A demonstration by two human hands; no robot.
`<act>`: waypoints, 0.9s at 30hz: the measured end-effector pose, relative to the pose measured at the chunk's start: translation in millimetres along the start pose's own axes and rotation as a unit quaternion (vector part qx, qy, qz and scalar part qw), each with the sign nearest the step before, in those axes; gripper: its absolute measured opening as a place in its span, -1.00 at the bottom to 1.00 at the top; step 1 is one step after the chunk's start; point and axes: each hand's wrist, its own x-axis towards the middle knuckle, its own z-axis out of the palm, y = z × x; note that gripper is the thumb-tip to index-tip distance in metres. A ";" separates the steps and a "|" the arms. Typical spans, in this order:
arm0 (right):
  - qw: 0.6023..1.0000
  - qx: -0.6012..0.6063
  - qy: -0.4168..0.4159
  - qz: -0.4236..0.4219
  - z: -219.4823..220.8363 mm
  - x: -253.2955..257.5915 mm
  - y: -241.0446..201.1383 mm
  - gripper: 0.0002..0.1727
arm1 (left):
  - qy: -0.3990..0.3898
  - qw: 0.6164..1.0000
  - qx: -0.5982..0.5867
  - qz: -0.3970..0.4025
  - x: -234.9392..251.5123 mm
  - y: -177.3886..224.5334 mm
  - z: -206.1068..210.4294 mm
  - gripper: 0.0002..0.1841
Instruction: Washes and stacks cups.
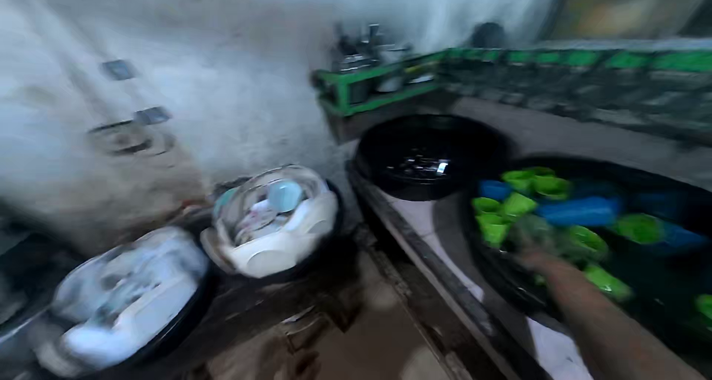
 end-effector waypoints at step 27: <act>0.859 0.334 0.295 0.254 -31.2 47.3 43.1 -0.61 | -0.363 0.920 0.033 0.143 255.3 447.5 375.8 -0.30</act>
